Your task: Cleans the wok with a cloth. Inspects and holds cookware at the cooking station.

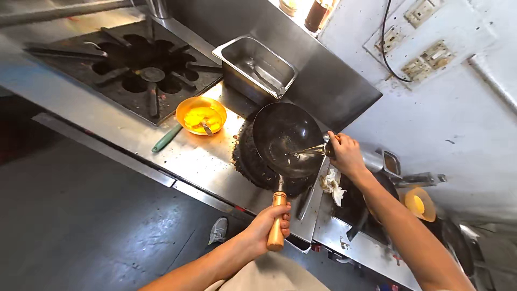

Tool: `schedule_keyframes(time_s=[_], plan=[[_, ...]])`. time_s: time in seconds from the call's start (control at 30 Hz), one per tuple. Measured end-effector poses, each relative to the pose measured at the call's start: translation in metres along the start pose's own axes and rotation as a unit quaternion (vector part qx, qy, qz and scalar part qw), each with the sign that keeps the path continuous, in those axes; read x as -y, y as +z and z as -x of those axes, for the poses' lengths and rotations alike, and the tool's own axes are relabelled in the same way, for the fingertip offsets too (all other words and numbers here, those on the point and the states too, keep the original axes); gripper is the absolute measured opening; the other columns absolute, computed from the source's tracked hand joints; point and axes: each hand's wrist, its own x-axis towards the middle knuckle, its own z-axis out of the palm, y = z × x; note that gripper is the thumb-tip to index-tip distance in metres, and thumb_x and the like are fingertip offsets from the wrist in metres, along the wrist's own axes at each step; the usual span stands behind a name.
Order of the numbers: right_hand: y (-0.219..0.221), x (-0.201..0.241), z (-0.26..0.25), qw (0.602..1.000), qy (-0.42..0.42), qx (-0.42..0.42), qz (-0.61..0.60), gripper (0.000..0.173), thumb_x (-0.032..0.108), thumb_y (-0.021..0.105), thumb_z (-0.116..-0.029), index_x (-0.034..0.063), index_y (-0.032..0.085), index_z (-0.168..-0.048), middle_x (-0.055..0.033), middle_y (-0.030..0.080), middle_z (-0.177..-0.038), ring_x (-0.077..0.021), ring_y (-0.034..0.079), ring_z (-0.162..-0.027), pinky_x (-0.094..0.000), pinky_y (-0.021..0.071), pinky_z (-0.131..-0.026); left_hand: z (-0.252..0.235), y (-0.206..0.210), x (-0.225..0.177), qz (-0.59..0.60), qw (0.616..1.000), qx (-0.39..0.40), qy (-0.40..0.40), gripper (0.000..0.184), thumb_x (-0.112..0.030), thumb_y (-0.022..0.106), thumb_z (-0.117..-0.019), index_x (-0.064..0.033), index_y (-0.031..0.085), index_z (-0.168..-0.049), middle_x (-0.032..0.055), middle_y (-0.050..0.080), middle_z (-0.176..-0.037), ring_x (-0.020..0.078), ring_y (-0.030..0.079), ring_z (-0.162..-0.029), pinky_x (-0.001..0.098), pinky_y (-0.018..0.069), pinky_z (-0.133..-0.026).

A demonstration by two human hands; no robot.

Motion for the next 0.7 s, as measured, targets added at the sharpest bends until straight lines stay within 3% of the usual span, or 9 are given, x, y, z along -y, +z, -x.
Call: schedule_keyframes(time_s=[0.23,0.33,0.43,0.53,0.63,0.7], plan=[[-0.018,0.001,-0.006,0.998,0.046,-0.021,-0.036,0.097,0.019,0.090,-0.0687,0.0105,0.045,-0.154,-0.0280,0.058,-0.133,-0.0470,0.057,-0.123,-0.0643,0.0473,-0.096,0.000,-0.002,-0.004,-0.011,1.000,-0.003,-0.010,0.012,-0.012,0.048,-0.1055,-0.0087,0.051,-0.116,0.0008,0.052,-0.070,0.0071,0.055,-0.051,0.0199,0.0521,-0.047],[-0.022,-0.009,-0.011,0.988,0.076,-0.072,-0.111,0.097,0.021,0.090,-0.0676,0.0083,0.046,-0.153,-0.0283,0.059,-0.131,-0.0459,0.060,-0.119,-0.0630,0.0503,-0.095,0.004,-0.006,-0.007,-0.057,0.998,-0.021,0.012,0.021,-0.012,0.048,-0.1059,-0.0074,0.050,-0.127,0.0063,0.060,-0.083,0.0124,0.062,-0.060,0.0247,0.0561,-0.054],[-0.030,-0.025,-0.015,0.953,0.157,-0.098,-0.238,0.104,0.030,0.092,-0.0677,0.0083,0.041,-0.155,-0.0270,0.056,-0.136,-0.0421,0.060,-0.120,-0.0580,0.0526,-0.096,0.009,-0.015,-0.012,-0.142,0.990,0.003,0.027,0.038,-0.015,0.045,-0.1076,-0.0077,0.040,-0.144,0.0163,0.068,-0.110,0.0253,0.073,-0.086,0.0384,0.0628,-0.076],[-0.024,-0.039,-0.016,0.902,0.208,-0.139,-0.353,0.104,0.034,0.090,-0.0699,0.0095,0.038,-0.156,-0.0257,0.053,-0.143,-0.0390,0.057,-0.127,-0.0574,0.0494,-0.102,0.016,-0.033,-0.014,-0.240,0.968,0.052,0.052,0.045,-0.023,0.043,-0.1074,-0.0055,0.037,-0.148,0.0186,0.066,-0.129,0.0312,0.071,-0.108,0.0444,0.0602,-0.091],[-0.013,-0.057,-0.014,0.850,0.260,-0.193,-0.416,0.102,0.031,0.089,-0.0726,0.0106,0.036,-0.157,-0.0247,0.054,-0.142,-0.0365,0.060,-0.122,-0.0560,0.0513,-0.100,0.026,-0.053,-0.014,-0.305,0.946,0.066,0.088,0.055,-0.033,0.051,-0.1020,-0.0030,0.042,-0.147,0.0197,0.064,-0.135,0.0328,0.068,-0.115,0.0446,0.0583,-0.097],[-0.003,-0.081,-0.013,0.824,0.297,-0.220,-0.430,0.101,0.031,0.089,-0.0744,0.0107,0.035,-0.158,-0.0241,0.056,-0.140,-0.0350,0.061,-0.120,-0.0545,0.0518,-0.100,0.034,-0.061,-0.011,-0.314,0.943,0.036,0.107,0.058,-0.033,0.058,-0.0984,-0.0025,0.047,-0.147,0.0194,0.066,-0.130,0.0312,0.069,-0.113,0.0436,0.0586,-0.097]])
